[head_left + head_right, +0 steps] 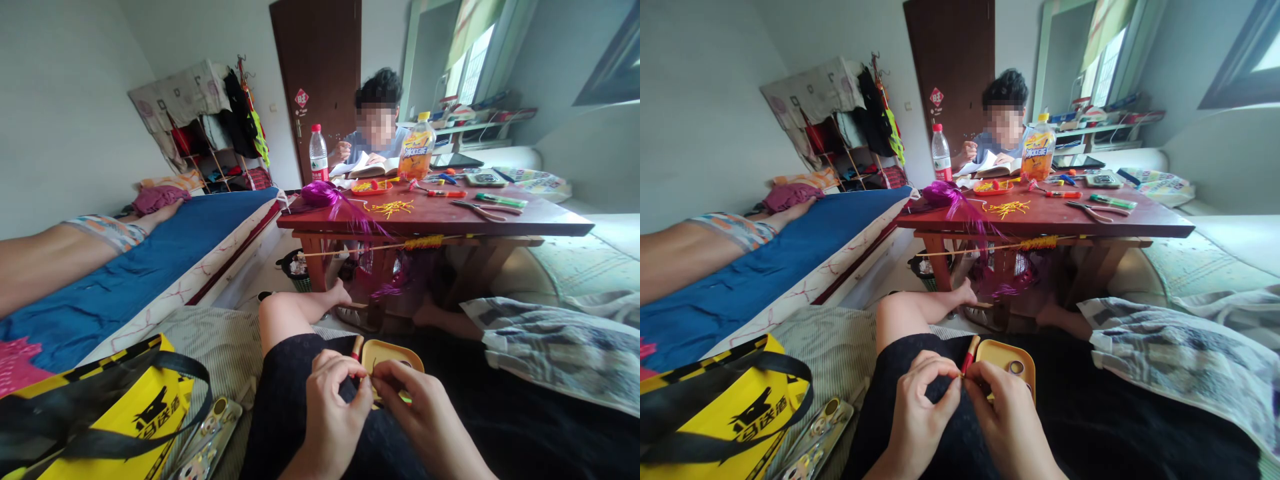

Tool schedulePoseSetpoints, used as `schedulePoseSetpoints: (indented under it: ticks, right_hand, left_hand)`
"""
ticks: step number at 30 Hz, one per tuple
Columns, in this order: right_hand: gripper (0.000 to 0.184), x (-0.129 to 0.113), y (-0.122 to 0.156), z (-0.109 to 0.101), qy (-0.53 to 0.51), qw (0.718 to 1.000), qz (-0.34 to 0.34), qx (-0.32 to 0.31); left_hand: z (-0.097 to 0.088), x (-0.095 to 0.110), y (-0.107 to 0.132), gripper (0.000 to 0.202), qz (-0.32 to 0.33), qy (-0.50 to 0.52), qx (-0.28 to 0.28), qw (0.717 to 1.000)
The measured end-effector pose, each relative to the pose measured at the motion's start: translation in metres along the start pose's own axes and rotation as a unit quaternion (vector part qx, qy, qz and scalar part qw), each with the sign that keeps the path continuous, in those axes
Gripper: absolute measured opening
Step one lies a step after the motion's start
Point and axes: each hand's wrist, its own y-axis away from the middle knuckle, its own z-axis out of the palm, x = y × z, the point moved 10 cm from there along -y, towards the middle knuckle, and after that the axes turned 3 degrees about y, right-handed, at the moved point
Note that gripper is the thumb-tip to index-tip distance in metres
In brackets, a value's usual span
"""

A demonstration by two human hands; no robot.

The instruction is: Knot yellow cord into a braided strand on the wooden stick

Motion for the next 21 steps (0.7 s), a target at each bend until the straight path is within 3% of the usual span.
schedulePoseSetpoints:
  ticks: [7, 11, 15, 21]
  right_hand:
    - [0.021, -0.003, 0.001, 0.001, 0.034, 0.999, -0.011, -0.009]
    - [0.022, -0.001, 0.000, 0.000, 0.007, 1.000, 0.006, -0.002]
    - [0.023, 0.003, -0.001, 0.004, -0.025, 0.999, 0.031, -0.033]
    - [0.024, 0.003, 0.000, 0.003, -0.005, 1.000, 0.022, -0.019]
  left_hand:
    - [0.001, -0.011, 0.002, 0.011, -0.055, 0.053, 0.006, 0.997]
    - [0.001, -0.011, 0.003, 0.011, -0.042, 0.062, 0.010, 0.997]
    - [0.002, -0.009, 0.004, 0.011, -0.030, 0.066, 0.009, 0.997]
    - [0.015, -0.033, 0.008, 0.008, -0.155, 0.167, -0.010, 0.974]
